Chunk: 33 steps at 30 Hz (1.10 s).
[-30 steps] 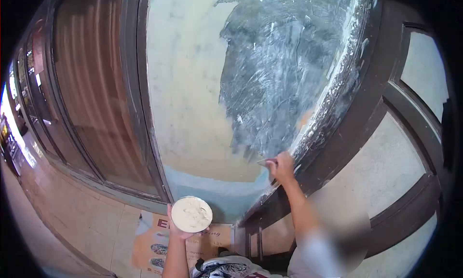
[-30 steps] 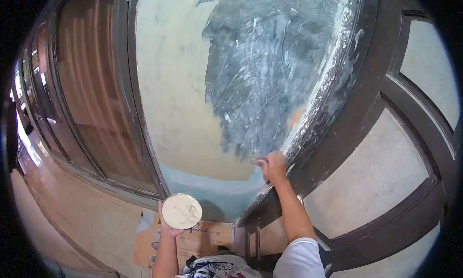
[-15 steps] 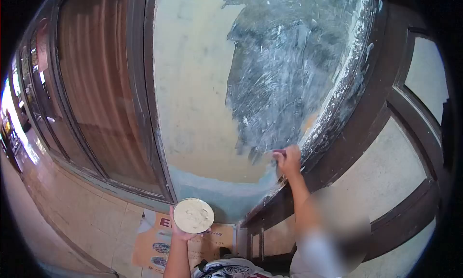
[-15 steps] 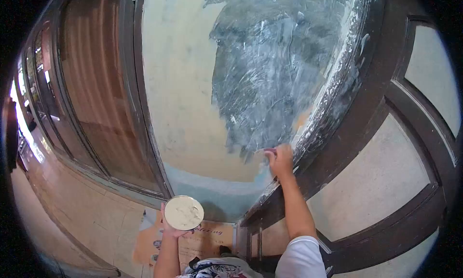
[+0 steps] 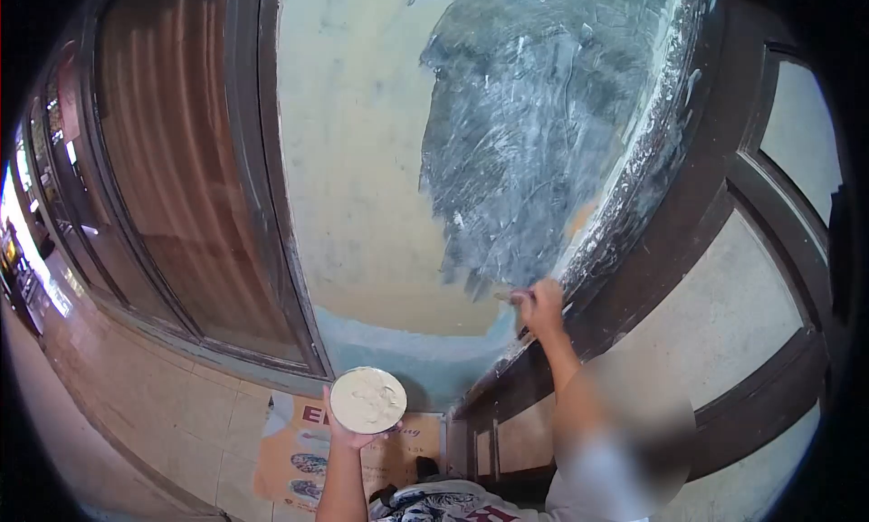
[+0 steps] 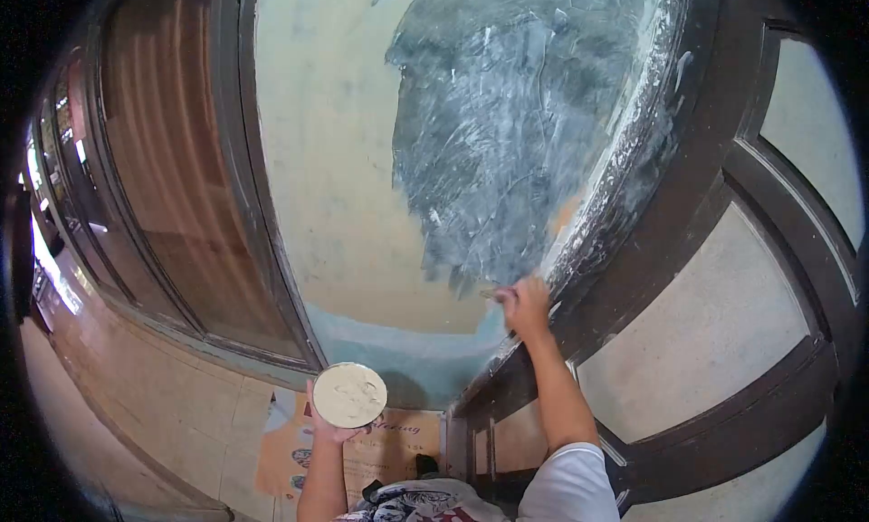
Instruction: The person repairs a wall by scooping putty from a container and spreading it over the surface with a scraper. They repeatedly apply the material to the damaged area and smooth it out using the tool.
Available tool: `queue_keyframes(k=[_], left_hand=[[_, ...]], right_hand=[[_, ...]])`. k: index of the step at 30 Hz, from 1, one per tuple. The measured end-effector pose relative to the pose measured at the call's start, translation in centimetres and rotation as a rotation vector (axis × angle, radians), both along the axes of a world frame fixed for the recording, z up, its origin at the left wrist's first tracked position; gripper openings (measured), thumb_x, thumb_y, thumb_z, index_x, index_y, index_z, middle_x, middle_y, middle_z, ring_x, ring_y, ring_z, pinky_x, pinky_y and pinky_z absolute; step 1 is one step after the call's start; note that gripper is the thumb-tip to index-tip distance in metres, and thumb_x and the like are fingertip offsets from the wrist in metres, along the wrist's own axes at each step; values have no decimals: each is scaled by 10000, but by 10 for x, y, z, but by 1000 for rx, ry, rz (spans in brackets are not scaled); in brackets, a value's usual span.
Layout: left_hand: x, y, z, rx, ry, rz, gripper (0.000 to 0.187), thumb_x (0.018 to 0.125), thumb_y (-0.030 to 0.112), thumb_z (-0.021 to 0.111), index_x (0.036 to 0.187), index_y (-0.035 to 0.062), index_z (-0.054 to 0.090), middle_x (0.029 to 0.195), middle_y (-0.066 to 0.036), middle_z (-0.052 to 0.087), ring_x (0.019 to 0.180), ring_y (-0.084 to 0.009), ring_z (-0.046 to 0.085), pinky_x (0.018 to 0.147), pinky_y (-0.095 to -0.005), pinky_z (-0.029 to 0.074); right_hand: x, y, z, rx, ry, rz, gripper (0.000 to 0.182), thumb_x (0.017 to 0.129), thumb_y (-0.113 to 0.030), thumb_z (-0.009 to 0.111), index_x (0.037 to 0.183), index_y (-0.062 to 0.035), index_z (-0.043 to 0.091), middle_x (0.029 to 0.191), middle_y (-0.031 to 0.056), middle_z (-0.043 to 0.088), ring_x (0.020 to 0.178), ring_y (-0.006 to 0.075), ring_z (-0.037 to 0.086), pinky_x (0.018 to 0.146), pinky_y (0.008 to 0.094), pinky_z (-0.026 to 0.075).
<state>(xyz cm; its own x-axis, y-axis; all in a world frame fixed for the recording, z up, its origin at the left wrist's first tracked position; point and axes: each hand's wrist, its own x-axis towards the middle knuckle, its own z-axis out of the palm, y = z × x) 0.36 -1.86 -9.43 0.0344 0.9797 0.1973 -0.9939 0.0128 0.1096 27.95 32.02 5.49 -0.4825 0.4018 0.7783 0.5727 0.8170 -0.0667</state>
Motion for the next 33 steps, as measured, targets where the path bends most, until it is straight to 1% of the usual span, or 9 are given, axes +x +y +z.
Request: queue_keyframes(k=[4, 8, 9, 13, 19, 24, 26, 29, 33], left_hand=[[0, 3, 3, -6, -38, 11, 1106, 781, 921, 401, 1543, 121, 340, 1382, -330, 513, 976, -604, 625, 590, -562, 604], [-2, 7, 11, 43, -75, -93, 1109, 770, 927, 416, 1548, 141, 341, 1409, -330, 491, 1045, -603, 594, 652, -570, 593], [-5, 9, 8, 81, -73, -115, 1104, 769, 923, 425, 1552, 150, 338, 1426, -329, 476, 1079, -603, 573, 691, -586, 583], [-3, 1, 27, 54, -37, -94, 1110, 766, 936, 394, 1553, 157, 332, 1420, -318, 488, 1054, -609, 586, 662, -588, 584], [-11, -4, 14, 14, 2, -74, 1051, 794, 905, 413, 1545, 172, 348, 1426, -289, 499, 1043, -624, 592, 616, -597, 601], [-9, -9, 13, -8, -27, -39, 1080, 792, 908, 405, 1545, 136, 335, 1422, -280, 509, 1042, -635, 594, 655, -619, 609], [-11, -9, 11, 36, -55, -71, 1080, 793, 902, 416, 1551, 139, 323, 1429, -298, 492, 1063, -643, 582, 693, -626, 617], [-17, -4, 9, 33, -68, -100, 1109, 775, 921, 411, 1561, 145, 309, 1429, -327, 473, 1041, -632, 590, 631, -600, 596], [-15, 3, 31, 53, -76, -109, 1123, 765, 929, 413, 1557, 139, 316, 1421, -324, 483, 1013, -619, 600, 599, -594, 580]], right_hand=[[-9, -1, -12, -1, -137, -72, 239, 844, -250, 734, 839, -70, 576, 924, 172, 560, 927, 409, 526, 801, 525, 405], [-11, 1, 43, 71, 36, -101, 241, 853, -264, 723, 854, -64, 588, 938, 168, 558, 935, 408, 524, 821, 514, 411], [-8, 5, 36, 123, 86, -61, 248, 813, -213, 740, 804, -47, 556, 879, 174, 538, 871, 414, 517, 751, 514, 406], [-4, -7, -23, 78, -29, 39, 254, 808, -222, 750, 809, -46, 567, 889, 172, 545, 891, 409, 526, 756, 519, 400], [-24, 2, 30, 75, 62, -74, 266, 803, -227, 741, 784, -52, 542, 886, 174, 543, 879, 411, 517, 747, 536, 396], [-18, -23, -30, 22, -102, -7, 212, 808, -219, 728, 801, -65, 583, 881, 164, 542, 873, 410, 525, 752, 528, 407], [-20, -14, -28, 3, -143, -36, 197, 812, -218, 727, 812, -68, 601, 885, 157, 542, 881, 409, 527, 764, 523, 415], [-33, -10, 30, 68, 36, -91, 216, 801, -205, 733, 786, -58, 576, 879, 159, 532, 876, 407, 518, 768, 516, 409], [-21, -9, 0, 81, 36, -91, 248, 818, -239, 741, 781, -59, 574, 891, 158, 531, 901, 401, 517, 765, 507, 405]])
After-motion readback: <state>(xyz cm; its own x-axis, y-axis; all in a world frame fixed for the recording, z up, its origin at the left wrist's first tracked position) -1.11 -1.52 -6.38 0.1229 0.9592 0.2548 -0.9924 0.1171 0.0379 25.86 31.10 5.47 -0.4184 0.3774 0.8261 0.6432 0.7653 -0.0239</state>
